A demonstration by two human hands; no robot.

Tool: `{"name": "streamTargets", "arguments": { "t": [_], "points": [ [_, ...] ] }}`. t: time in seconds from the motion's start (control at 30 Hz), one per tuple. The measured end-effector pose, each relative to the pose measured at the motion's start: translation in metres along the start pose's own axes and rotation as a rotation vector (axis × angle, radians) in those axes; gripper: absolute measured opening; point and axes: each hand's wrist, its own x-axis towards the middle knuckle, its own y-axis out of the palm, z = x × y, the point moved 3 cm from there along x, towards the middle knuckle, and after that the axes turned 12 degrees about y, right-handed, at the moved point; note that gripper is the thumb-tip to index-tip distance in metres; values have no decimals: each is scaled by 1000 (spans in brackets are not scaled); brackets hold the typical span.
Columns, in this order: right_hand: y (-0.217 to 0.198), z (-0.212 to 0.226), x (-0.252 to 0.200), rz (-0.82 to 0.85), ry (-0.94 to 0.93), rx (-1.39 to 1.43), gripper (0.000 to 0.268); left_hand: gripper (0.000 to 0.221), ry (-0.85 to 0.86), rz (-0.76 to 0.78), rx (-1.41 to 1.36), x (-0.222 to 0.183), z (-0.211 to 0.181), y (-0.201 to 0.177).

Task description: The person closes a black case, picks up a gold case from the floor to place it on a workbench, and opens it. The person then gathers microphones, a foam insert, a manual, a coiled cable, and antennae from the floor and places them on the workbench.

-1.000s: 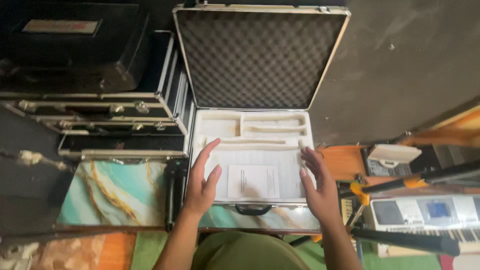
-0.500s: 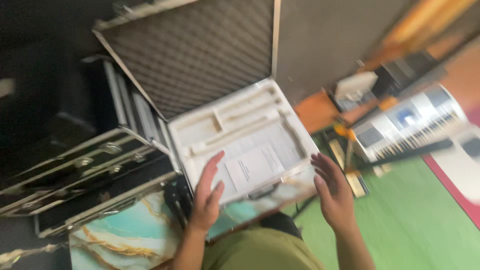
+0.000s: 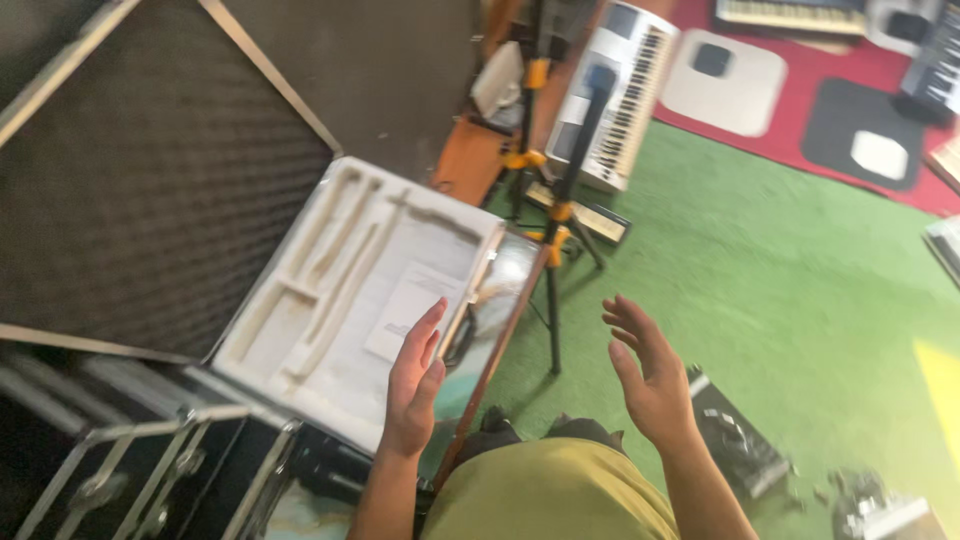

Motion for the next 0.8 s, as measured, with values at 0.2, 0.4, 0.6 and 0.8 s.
{"name": "streamTargets", "arguments": {
  "t": [0.2, 0.4, 0.6, 0.8],
  "points": [
    [-50, -17, -62, -275, 50, 84, 56, 76, 7, 290, -102, 19, 14, 65],
    [-105, -39, -144, -561, 128, 93, 55, 75, -46, 544, -135, 10, 17, 135],
    [-158, -53, -245, -781, 74, 194, 50, 71, -65, 750, -182, -26, 5, 222],
    [-197, -64, -353, -1002, 180, 157, 48, 63, -117, 903, -242, -85, -1, 294]
  ]
}}
